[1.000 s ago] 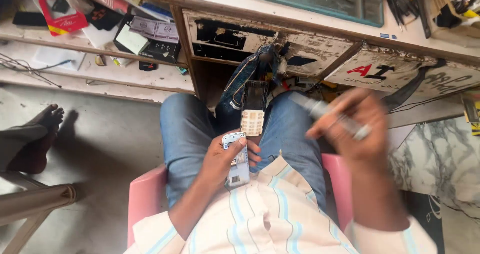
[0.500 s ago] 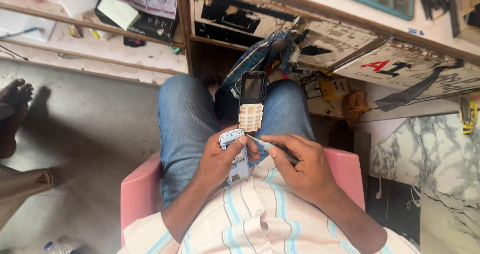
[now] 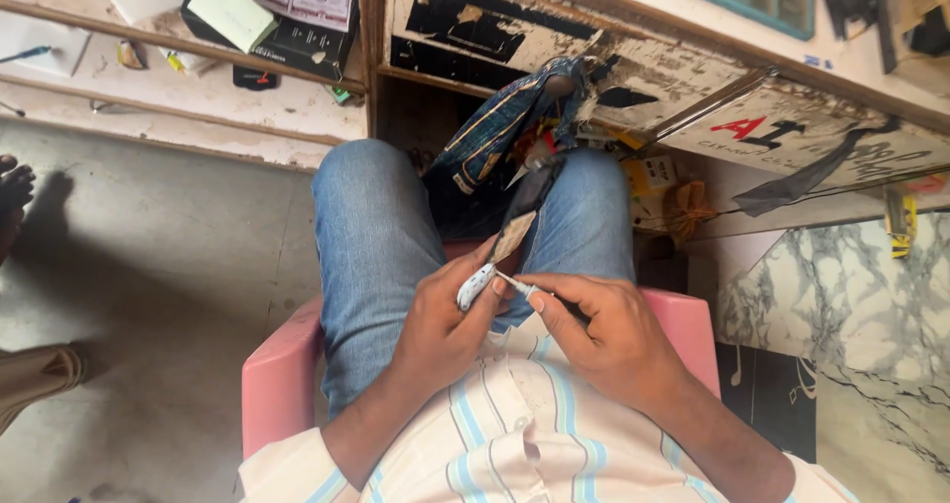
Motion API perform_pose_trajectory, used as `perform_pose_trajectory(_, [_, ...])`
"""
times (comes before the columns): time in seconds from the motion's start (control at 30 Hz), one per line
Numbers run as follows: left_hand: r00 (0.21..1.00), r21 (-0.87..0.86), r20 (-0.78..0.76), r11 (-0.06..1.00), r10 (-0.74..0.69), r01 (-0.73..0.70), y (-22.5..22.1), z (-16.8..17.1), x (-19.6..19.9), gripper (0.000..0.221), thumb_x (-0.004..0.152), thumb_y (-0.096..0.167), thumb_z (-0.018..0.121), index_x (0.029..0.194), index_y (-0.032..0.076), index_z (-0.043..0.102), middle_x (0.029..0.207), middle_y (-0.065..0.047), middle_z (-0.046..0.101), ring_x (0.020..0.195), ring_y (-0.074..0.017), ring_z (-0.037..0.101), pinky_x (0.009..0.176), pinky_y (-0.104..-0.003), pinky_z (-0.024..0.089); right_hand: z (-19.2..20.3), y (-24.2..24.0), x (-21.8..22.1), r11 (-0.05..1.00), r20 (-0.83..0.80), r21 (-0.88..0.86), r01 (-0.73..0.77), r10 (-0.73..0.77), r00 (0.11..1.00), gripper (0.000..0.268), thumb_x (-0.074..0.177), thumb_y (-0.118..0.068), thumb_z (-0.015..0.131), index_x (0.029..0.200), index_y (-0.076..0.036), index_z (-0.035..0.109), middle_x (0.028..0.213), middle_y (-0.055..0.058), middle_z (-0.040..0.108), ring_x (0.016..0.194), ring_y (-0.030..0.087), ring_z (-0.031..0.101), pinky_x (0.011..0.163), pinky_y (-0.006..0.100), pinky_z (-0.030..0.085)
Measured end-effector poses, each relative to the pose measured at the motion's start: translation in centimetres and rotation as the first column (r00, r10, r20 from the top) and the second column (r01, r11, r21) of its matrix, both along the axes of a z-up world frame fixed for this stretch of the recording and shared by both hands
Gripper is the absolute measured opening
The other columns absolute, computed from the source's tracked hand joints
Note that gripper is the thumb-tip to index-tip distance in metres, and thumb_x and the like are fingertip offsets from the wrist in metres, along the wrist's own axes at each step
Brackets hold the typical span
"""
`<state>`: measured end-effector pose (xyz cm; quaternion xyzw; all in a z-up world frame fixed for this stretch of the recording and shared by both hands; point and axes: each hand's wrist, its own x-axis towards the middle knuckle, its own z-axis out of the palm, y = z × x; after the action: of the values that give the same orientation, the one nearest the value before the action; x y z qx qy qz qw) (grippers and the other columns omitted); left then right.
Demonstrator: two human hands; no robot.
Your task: The person disassembles a white feature phone, removes the keypad, and uses a screwdriver and tweezers to adjust internal components. They briefly test a separate black feature phone, then return to the white phone to reassemble it.
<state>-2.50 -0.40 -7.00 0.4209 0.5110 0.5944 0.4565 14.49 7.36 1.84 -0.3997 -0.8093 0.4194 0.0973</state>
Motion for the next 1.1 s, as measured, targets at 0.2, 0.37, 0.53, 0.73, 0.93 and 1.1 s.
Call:
perform_pose_trajectory(0.2, [0.977,0.109,-0.211,0.994,0.027,-0.004,-0.3,0.9,-0.7,0.048,0.1,0.014,0.056,0.147,0.001,0.053,0.098,-0.013,0.075,0.09,-0.0244,0.073,0.084,-0.037,0.056,-2.5,1.5,0.8,0.785,-0.032,-0.605,0.135,-0.194,0.98,0.036,0.104,-0.026,0.059,0.118,0.0,0.079,0.073,-0.004,0.057,0.068,0.007,0.047,0.059,0.024,0.04])
perform_pose_trajectory(0.37, [0.959,-0.013,-0.279,0.998,0.048,-0.054,0.6,-0.7,-2.3,0.046,0.098,0.014,0.058,0.142,0.0,0.059,0.09,-0.014,0.071,0.076,-0.0212,0.072,0.071,-0.035,0.056,-4.6,2.3,-1.8,0.956,-0.024,-0.29,0.05,-0.06,0.998,0.03,0.101,-0.025,0.06,0.114,-0.003,0.076,0.091,0.0,0.076,0.08,0.008,0.065,0.072,0.026,0.054])
perform_pose_trajectory(0.53, [0.988,-0.176,-0.152,0.984,-0.001,-0.026,1.4,-2.9,-3.1,0.042,0.098,0.014,0.056,0.136,0.0,0.063,0.074,-0.009,0.071,0.061,-0.0132,0.069,0.059,-0.028,0.056,-5.6,3.1,-3.7,0.989,0.141,-0.148,0.023,-0.002,0.99,0.027,0.098,-0.024,0.061,0.113,-0.007,0.075,0.093,0.004,0.08,0.08,0.009,0.073,0.071,0.03,0.056])
perform_pose_trajectory(0.73, [1.0,-0.254,-0.023,0.967,-0.012,0.006,2.4,-5.0,-3.4,0.028,0.098,0.012,0.058,0.12,-0.002,0.07,0.078,-0.006,0.075,0.065,-0.0121,0.073,0.06,-0.027,0.06,-7.7,4.5,-3.9,0.903,0.165,-0.407,0.134,-0.072,0.984,0.032,0.104,-0.028,0.056,0.111,-0.007,0.079,0.066,-0.001,0.055,0.062,0.008,0.046,0.056,0.029,0.043])
perform_pose_trajectory(0.93, [1.0,-0.257,-0.012,0.966,-0.026,0.022,2.7,-6.0,-3.2,0.023,0.1,0.011,0.059,0.107,-0.006,0.073,0.079,-0.007,0.076,0.068,-0.0133,0.074,0.062,-0.027,0.061,-7.9,5.1,-3.7,0.919,0.2,-0.374,0.124,-0.051,0.978,0.032,0.101,-0.028,0.057,0.108,-0.006,0.078,0.069,0.001,0.066,0.061,0.01,0.056,0.056,0.03,0.049])
perform_pose_trajectory(1.1, [0.989,-0.29,-0.145,0.956,-0.006,-0.037,2.9,-5.5,-3.3,0.032,0.095,0.01,0.06,0.122,-0.004,0.068,0.076,-0.008,0.076,0.066,-0.014,0.076,0.061,-0.028,0.06,-6.6,5.0,-4.8,0.997,0.176,-0.027,-0.075,0.078,0.981,0.026,0.097,-0.023,0.06,0.104,-0.005,0.077,0.086,0.012,0.079,0.074,0.025,0.077,0.07,0.039,0.059])
